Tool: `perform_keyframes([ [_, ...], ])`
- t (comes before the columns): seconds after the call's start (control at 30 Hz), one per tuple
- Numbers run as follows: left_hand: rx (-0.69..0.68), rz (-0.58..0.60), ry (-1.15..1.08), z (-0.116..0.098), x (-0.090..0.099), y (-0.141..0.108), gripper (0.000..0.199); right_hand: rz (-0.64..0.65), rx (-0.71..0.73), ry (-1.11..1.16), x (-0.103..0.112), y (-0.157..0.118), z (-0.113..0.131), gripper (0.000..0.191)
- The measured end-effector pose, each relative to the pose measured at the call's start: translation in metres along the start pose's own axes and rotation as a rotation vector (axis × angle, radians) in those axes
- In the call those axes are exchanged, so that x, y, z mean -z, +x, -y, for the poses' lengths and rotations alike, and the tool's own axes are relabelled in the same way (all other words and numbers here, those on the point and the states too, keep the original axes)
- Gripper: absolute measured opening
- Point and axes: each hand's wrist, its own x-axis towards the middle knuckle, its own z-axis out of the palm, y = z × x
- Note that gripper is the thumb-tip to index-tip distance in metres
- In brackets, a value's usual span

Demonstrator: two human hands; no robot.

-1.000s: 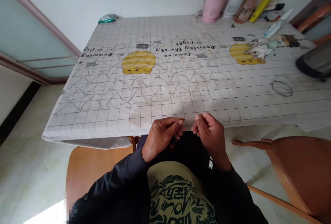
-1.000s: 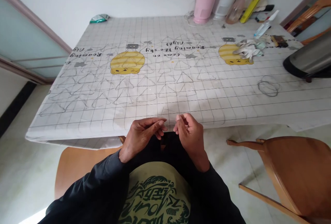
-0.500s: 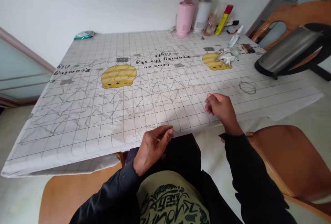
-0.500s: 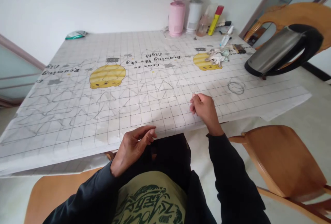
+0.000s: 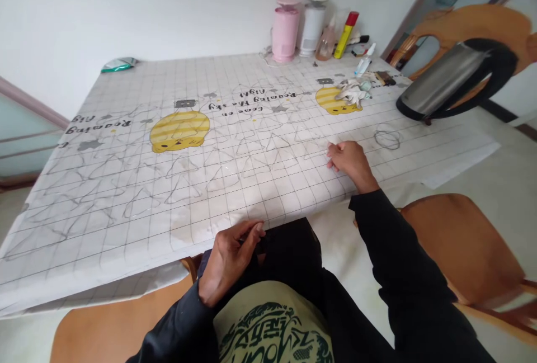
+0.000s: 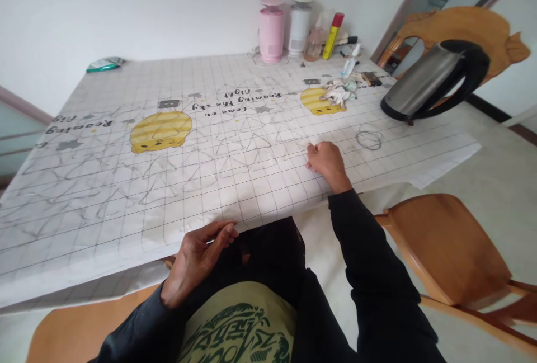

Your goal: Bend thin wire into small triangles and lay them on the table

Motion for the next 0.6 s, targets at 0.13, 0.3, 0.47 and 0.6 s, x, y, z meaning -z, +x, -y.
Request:
perform_keyframes([
  [0.13, 0.007, 0.001, 0.004, 0.004, 0.002, -0.001, 0.036, -0.232, 0.083, -0.278, 0.018, -0.009, -0.021, 0.031],
  [0.3, 0.02, 0.018, 0.016, 0.008, 0.001, -0.003, 0.037, -0.4, 0.037, -0.609, 0.06, 0.009, -0.079, 0.033],
  [0.47, -0.007, 0.041, 0.048, 0.004, -0.004, -0.006, 0.032, -0.243, -0.023, -0.754, 0.094, 0.042, -0.121, 0.047],
  [0.6, -0.043, 0.07, 0.069, -0.001, -0.005, -0.009, 0.033, -0.162, -0.017, -0.76, 0.1, 0.052, -0.134, 0.038],
])
